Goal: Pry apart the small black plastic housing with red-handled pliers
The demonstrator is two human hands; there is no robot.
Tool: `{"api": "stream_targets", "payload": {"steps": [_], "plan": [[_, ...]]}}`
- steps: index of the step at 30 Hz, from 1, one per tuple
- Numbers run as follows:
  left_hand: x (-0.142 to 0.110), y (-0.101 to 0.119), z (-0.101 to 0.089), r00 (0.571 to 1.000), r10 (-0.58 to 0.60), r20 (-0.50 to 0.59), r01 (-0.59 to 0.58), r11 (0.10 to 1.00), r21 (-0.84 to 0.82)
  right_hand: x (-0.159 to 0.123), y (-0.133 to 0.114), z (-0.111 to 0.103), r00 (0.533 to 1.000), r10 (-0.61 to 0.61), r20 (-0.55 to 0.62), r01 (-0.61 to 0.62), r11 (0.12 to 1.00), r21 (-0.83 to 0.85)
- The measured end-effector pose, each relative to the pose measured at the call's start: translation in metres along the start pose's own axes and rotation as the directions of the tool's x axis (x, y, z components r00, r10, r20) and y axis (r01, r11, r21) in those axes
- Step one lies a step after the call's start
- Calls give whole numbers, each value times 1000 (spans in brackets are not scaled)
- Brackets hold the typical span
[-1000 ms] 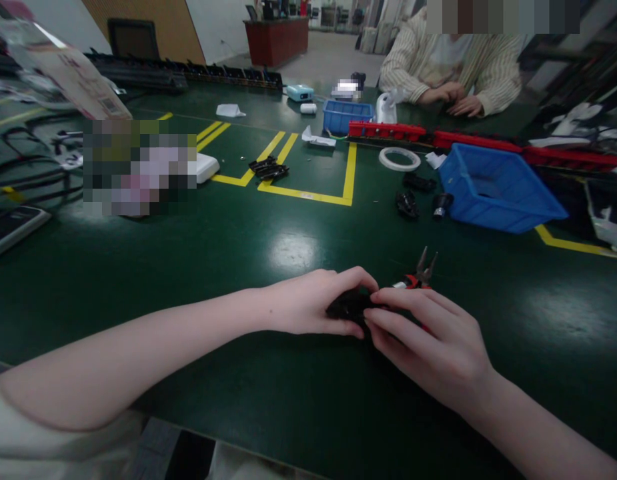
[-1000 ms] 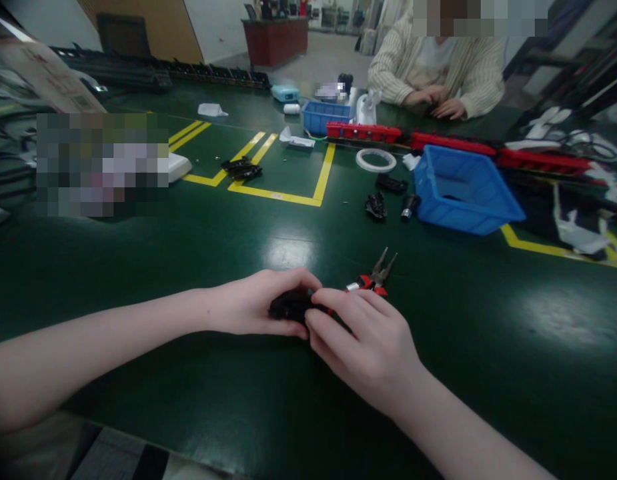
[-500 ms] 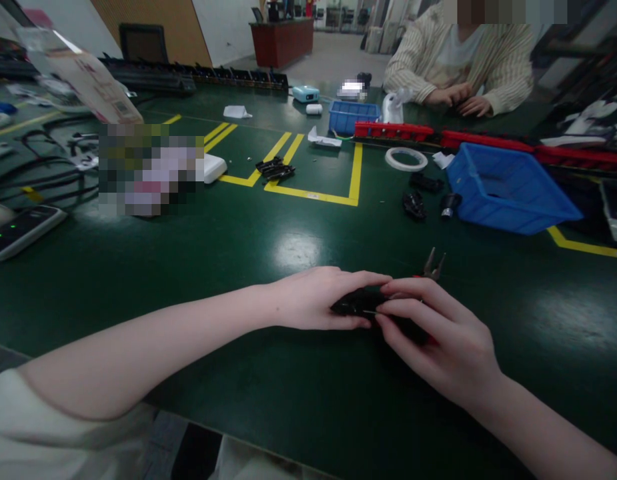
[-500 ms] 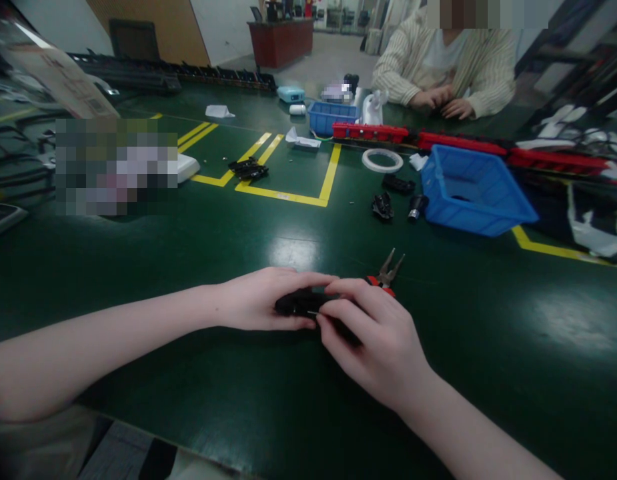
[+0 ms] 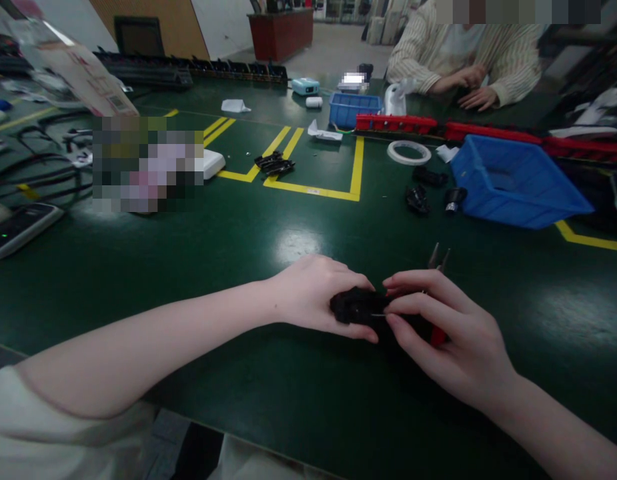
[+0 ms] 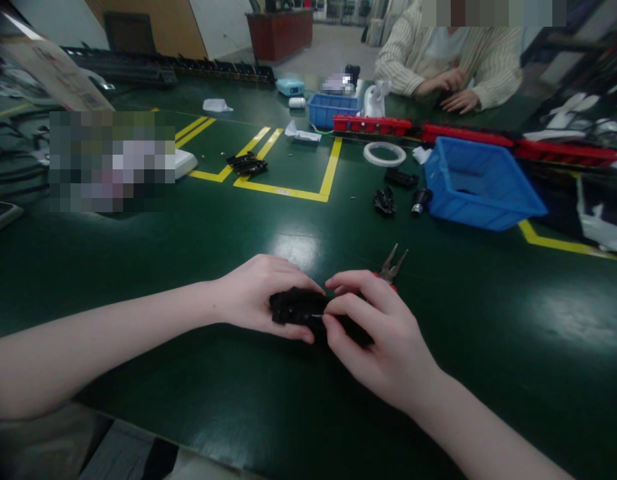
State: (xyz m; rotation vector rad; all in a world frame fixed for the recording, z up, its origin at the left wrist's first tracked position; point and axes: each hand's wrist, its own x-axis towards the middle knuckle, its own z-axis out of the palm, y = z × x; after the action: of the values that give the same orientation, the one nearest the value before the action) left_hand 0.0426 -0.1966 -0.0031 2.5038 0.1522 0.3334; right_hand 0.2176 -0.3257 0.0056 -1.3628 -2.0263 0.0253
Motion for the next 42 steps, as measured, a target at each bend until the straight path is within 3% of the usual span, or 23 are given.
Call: {"api": "stream_targets", "payload": {"steps": [14,22,29,35,42], "plan": [[2,1,1,999,37,18,-38,994,101,-2,0,1,998,-29,55,26,998,65],[1,2,1,998,69,11,-69,993,97,-3,-1,1,996,-85,40,86,996,-20],[3,-1,4,996,86,19,-88,982,165,-3,-4,5,996,-65,62,66,998,-8],[3,0,4,998,41,54,-50,983,178,-3,-4,7,992,-97,79,101,994,-51],[0,0,6,993,115,-10,-106,944,313,1,-9,4,995,-47,83,48,999,-2]]}}
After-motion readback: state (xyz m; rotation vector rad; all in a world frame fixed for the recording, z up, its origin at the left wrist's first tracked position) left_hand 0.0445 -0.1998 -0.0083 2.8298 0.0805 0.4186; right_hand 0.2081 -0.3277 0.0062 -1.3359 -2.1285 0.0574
